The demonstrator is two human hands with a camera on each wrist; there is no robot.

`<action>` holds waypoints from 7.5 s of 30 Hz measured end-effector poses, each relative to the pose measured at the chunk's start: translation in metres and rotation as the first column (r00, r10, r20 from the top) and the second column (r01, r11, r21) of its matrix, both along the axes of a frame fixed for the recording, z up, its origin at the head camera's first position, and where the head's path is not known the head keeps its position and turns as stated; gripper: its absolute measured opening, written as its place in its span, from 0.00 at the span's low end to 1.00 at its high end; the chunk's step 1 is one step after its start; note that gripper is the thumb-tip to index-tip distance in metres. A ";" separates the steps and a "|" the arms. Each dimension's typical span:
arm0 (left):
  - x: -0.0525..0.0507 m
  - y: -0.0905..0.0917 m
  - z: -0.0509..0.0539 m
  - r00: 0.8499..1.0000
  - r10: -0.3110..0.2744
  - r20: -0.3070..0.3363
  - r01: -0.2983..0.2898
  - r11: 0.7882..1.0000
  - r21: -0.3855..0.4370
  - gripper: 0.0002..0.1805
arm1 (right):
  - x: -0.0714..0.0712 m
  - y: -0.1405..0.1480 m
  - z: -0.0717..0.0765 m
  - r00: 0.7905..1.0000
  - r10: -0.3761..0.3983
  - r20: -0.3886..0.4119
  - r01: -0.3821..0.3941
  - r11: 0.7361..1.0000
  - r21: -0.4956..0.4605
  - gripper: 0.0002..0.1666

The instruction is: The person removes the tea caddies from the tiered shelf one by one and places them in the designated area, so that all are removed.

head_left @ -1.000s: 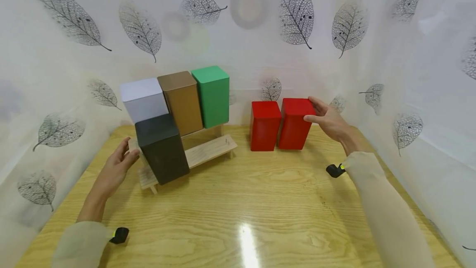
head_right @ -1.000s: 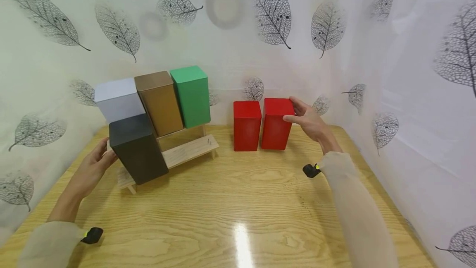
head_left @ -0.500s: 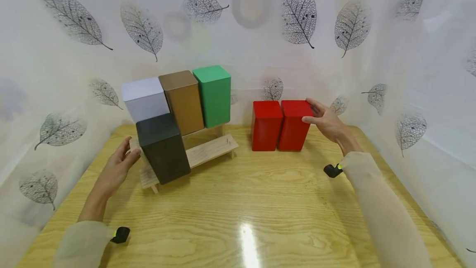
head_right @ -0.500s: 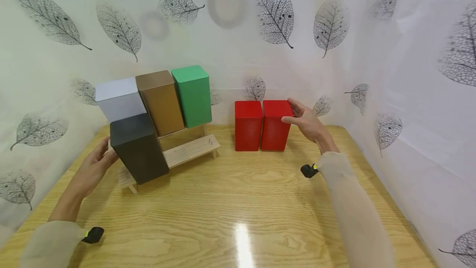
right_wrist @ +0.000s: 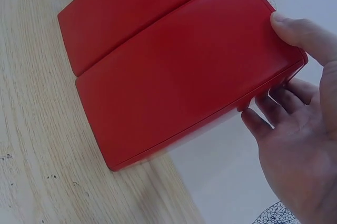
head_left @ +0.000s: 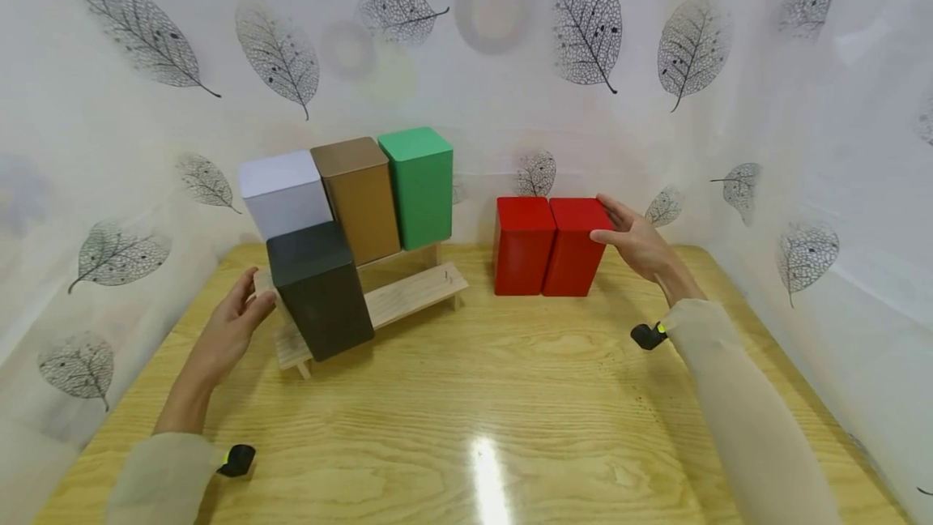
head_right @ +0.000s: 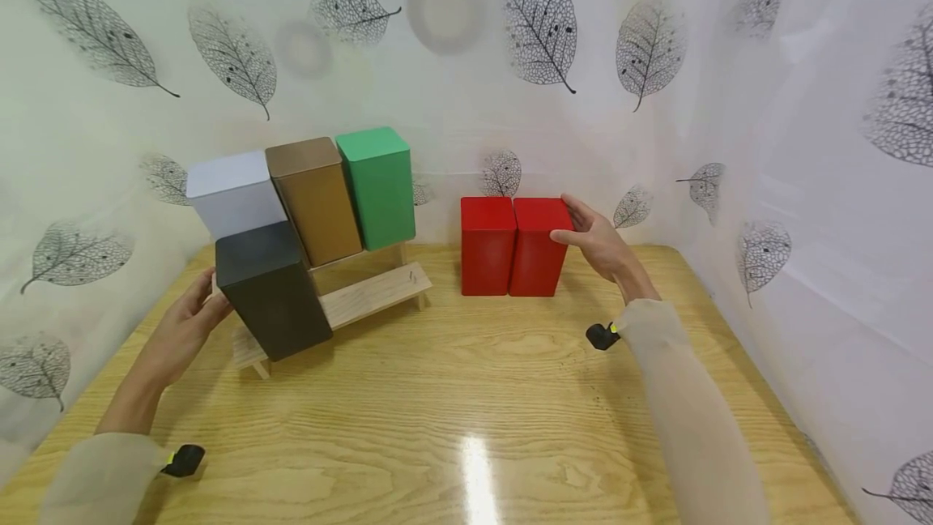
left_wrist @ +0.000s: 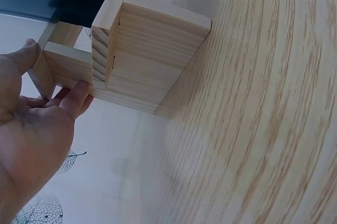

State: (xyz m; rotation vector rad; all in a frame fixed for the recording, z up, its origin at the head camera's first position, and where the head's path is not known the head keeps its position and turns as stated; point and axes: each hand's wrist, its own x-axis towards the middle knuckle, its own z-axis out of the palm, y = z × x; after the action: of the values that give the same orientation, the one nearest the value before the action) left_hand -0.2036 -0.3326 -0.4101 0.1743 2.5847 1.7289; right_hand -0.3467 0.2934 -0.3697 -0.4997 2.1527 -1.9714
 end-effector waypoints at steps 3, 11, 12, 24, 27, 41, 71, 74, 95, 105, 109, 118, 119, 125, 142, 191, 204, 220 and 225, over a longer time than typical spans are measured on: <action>-0.001 0.000 0.000 1.000 0.001 0.004 -0.001 1.000 0.005 0.44 | 0.000 -0.001 0.000 1.000 0.012 0.010 -0.012 1.000 -0.005 0.52; -0.001 0.000 0.000 1.000 0.010 0.017 -0.010 1.000 -0.001 0.44 | -0.003 -0.001 -0.002 0.999 0.032 0.023 -0.032 0.999 -0.024 0.52; -0.001 0.000 0.000 1.000 0.010 0.019 -0.010 1.000 -0.002 0.44 | -0.003 -0.001 -0.002 0.999 0.033 0.022 -0.032 0.999 -0.028 0.52; -0.001 0.000 0.000 1.000 0.001 0.016 -0.001 1.000 0.004 0.44 | -0.004 0.001 -0.005 0.999 0.030 0.025 -0.029 0.998 -0.059 0.51; -0.001 0.001 0.000 1.000 0.003 0.018 -0.003 1.000 0.001 0.44 | -0.004 0.002 -0.006 0.999 0.034 0.027 -0.032 0.997 -0.067 0.52; -0.001 0.002 0.000 1.000 0.001 0.018 -0.001 1.000 -0.007 0.44 | 0.015 0.002 0.010 0.965 -0.176 -0.196 0.124 0.960 -0.250 0.40; -0.003 0.000 0.001 1.000 0.005 0.013 -0.005 1.000 -0.018 0.44 | 0.071 -0.060 0.032 0.957 -0.048 -0.287 0.054 0.998 0.014 0.32; -0.003 -0.001 0.000 1.000 0.005 0.011 -0.005 1.000 -0.016 0.44 | 0.074 -0.074 0.029 0.961 -0.010 -0.275 0.014 1.000 0.014 0.32; -0.002 0.000 -0.001 1.000 0.003 0.009 -0.003 1.000 -0.011 0.43 | 0.093 -0.163 0.015 0.957 0.203 -0.207 -0.200 0.979 0.039 0.33; -0.001 -0.001 -0.001 1.000 0.002 0.006 -0.002 1.000 -0.009 0.43 | 0.092 -0.214 0.016 0.939 0.253 -0.234 -0.254 0.967 0.024 0.34; -0.002 -0.001 -0.001 1.000 0.002 0.005 -0.002 1.000 -0.004 0.43 | 0.091 -0.234 0.016 0.929 0.271 -0.251 -0.278 0.961 0.010 0.34; -0.001 0.000 0.000 1.000 0.003 -0.003 -0.003 1.000 -0.005 0.43 | 0.088 -0.265 0.019 0.898 0.300 -0.321 -0.306 0.952 0.034 0.37; -0.001 0.000 0.000 1.000 0.003 -0.006 -0.003 1.000 -0.007 0.43 | 0.087 -0.267 0.019 0.898 0.303 -0.320 -0.306 0.951 0.041 0.37; 0.001 0.000 0.000 1.000 -0.001 -0.018 0.001 1.000 -0.011 0.43 | 0.088 -0.279 0.024 0.903 0.302 -0.305 -0.305 0.952 0.041 0.38; 0.001 0.000 -0.002 1.000 -0.003 -0.029 0.003 1.000 -0.013 0.43 | 0.091 -0.300 0.026 0.916 0.284 -0.283 -0.273 0.959 0.080 0.41; 0.003 0.002 0.002 1.000 -0.002 -0.031 0.001 1.000 -0.014 0.43 | 0.094 -0.333 0.034 0.909 0.294 -0.294 -0.200 0.929 0.310 0.58; 0.002 0.000 0.000 0.999 -0.012 -0.043 0.010 0.999 -0.039 0.42 | 0.103 -0.308 0.040 0.914 0.323 -0.246 -0.236 0.916 0.325 0.59; 0.001 0.001 0.000 0.999 -0.021 -0.032 0.021 1.000 -0.014 0.43 | 0.113 -0.253 0.056 0.905 0.348 -0.244 -0.304 0.932 0.198 0.55; 0.001 0.000 -0.001 0.999 -0.028 -0.027 0.028 1.000 -0.012 0.43 | 0.113 -0.237 0.056 0.913 0.324 -0.247 -0.283 0.941 0.188 0.54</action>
State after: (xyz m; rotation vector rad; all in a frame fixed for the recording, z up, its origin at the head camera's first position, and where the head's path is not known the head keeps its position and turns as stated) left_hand -0.2030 -0.3323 -0.4110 0.2341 2.5973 1.7140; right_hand -0.2341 0.0566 -0.3137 -1.0672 2.1879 -1.6396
